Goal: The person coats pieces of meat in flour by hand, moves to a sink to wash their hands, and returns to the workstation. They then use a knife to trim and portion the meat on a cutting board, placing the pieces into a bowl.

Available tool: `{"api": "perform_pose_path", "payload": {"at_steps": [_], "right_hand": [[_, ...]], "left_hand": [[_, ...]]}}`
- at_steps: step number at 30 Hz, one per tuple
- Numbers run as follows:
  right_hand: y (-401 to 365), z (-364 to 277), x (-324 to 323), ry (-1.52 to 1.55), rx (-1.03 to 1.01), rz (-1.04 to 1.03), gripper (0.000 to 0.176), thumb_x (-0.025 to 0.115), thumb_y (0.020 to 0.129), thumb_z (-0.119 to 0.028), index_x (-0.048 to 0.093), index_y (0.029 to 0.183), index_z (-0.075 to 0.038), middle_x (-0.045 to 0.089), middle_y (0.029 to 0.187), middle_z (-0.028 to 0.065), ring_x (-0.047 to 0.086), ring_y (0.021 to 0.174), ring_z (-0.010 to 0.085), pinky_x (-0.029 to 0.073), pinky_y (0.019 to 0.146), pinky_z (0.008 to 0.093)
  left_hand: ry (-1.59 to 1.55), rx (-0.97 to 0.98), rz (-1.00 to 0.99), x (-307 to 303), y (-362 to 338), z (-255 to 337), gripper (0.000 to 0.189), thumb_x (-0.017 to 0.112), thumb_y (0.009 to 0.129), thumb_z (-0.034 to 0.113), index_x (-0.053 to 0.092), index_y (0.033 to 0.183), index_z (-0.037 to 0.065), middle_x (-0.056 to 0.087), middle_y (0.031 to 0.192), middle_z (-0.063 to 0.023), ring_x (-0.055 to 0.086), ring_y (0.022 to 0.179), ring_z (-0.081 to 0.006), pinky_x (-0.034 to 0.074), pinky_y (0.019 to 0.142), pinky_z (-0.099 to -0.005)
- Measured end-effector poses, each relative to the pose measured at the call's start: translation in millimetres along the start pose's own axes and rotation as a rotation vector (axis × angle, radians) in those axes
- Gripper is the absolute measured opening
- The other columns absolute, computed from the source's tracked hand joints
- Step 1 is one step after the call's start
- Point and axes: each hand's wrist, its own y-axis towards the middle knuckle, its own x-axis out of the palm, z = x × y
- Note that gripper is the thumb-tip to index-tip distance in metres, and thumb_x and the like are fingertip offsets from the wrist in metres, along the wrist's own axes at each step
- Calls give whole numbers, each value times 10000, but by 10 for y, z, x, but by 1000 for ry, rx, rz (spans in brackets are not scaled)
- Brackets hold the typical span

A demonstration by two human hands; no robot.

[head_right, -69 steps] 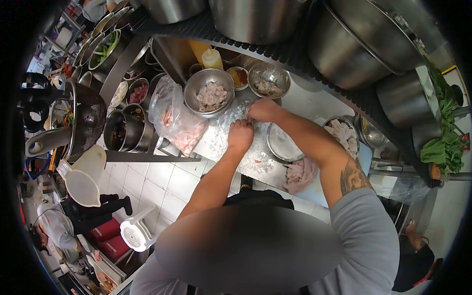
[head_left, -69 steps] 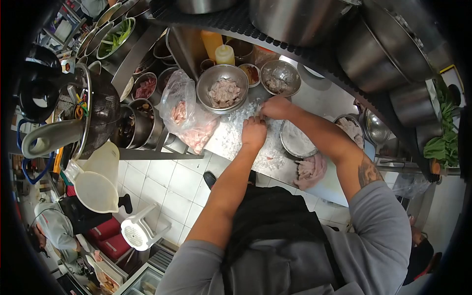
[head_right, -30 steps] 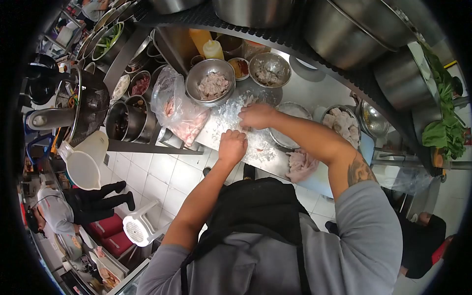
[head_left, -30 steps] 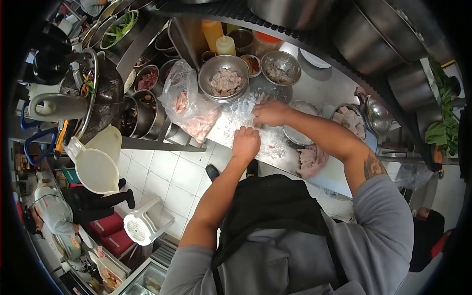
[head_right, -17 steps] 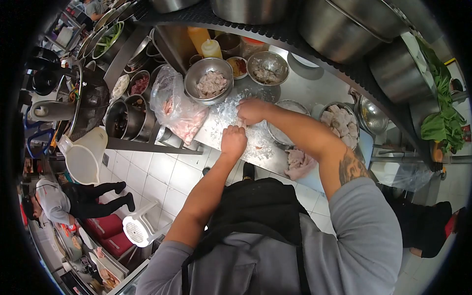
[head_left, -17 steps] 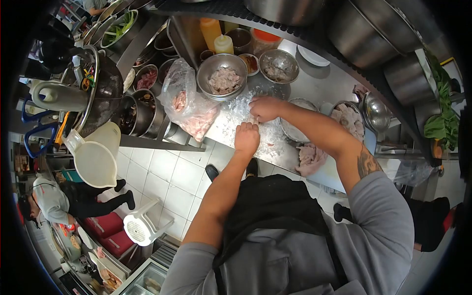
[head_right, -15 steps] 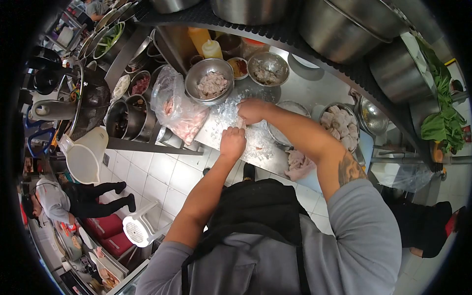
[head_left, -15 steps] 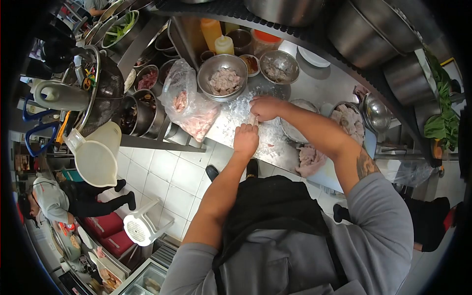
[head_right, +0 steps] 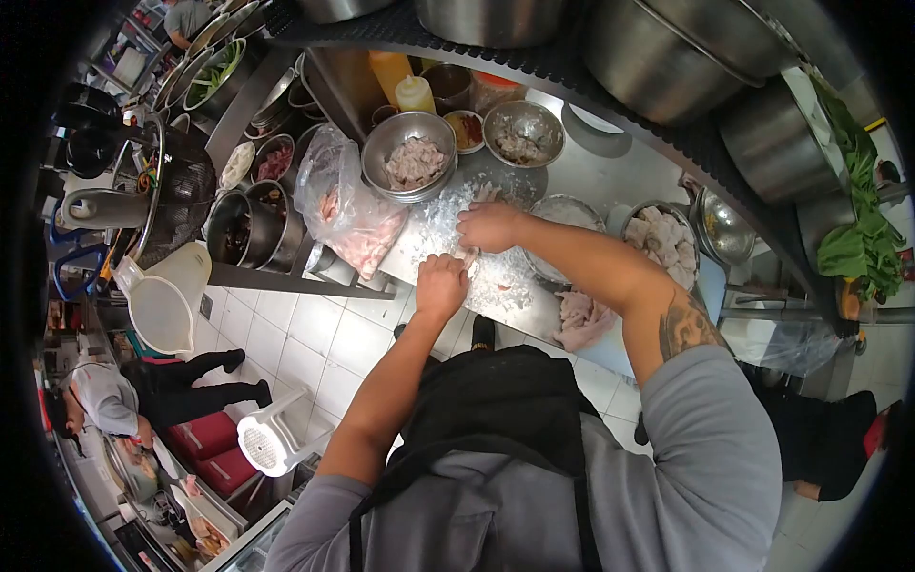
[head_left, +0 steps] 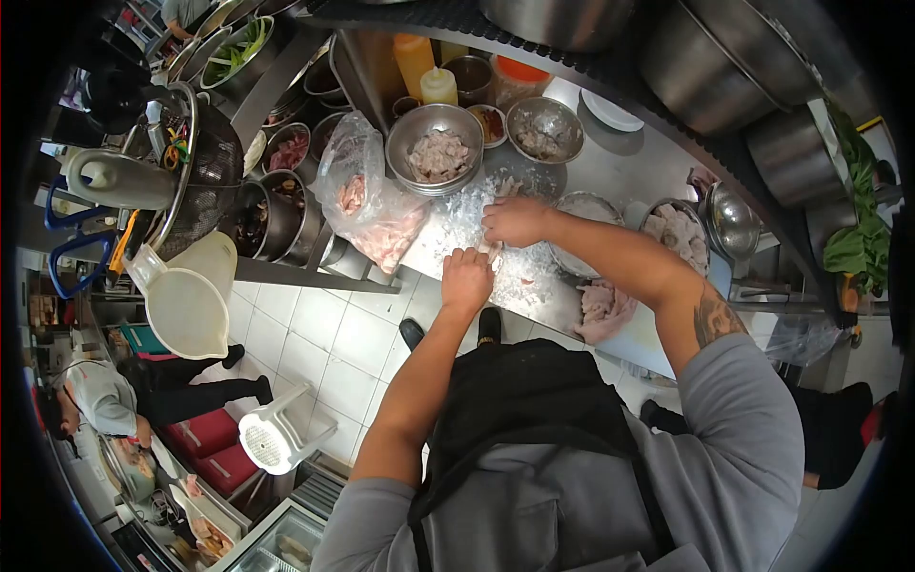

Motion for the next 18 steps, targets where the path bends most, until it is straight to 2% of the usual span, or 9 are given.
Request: {"api": "perform_pose_path", "payload": {"at_steps": [7, 9, 10, 13, 16, 18], "right_hand": [[127, 79, -38, 213, 176, -7, 94, 655, 724, -185, 673, 785, -116, 636, 906, 57, 562, 1048, 276, 471, 883, 400], [130, 105, -12, 252, 234, 60, 90, 659, 727, -178, 668, 786, -111, 647, 897, 79, 586, 1008, 297, 480, 856, 426], [131, 123, 3, 272, 263, 93, 88, 661, 729, -175, 665, 786, -108, 653, 892, 89, 597, 988, 307, 484, 843, 439], [166, 339, 63, 430, 538, 64, 88, 638, 754, -169, 663, 813, -109, 657, 893, 121, 614, 935, 333, 483, 793, 449], [6, 338, -62, 380, 608, 51, 99, 619, 775, -156, 664, 846, -103, 670, 902, 154, 633, 893, 359, 496, 763, 462], [-26, 219, -19, 310, 526, 1, 99, 607, 794, -158, 666, 849, -99, 672, 914, 151, 636, 904, 356, 500, 768, 457]], "left_hand": [[15, 77, -54, -72, -94, -73, 155, 663, 764, 187, 703, 865, 76, 639, 913, -59, 558, 942, -261, 427, 827, -410], [28, 119, -41, -107, -92, -70, 152, 667, 754, 184, 701, 853, 74, 640, 910, -57, 557, 939, -259, 426, 827, -410], [27, 80, -143, -138, -76, -62, 235, 685, 747, 143, 713, 970, 76, 650, 1031, -56, 548, 992, -274, 443, 841, -403], [43, 170, 12, -178, 28, -21, 352, 646, 782, 145, 682, 1125, 74, 634, 1190, -60, 527, 1078, -280, 422, 893, -404], [136, 309, -194, -111, 115, -79, 428, 592, 829, 161, 630, 1244, 65, 598, 1298, -57, 502, 1155, -279, 394, 942, -416], [134, 317, -192, -102, 100, -115, 413, 570, 851, 179, 632, 1241, 60, 604, 1286, -55, 495, 1176, -276, 383, 954, -424]]}}
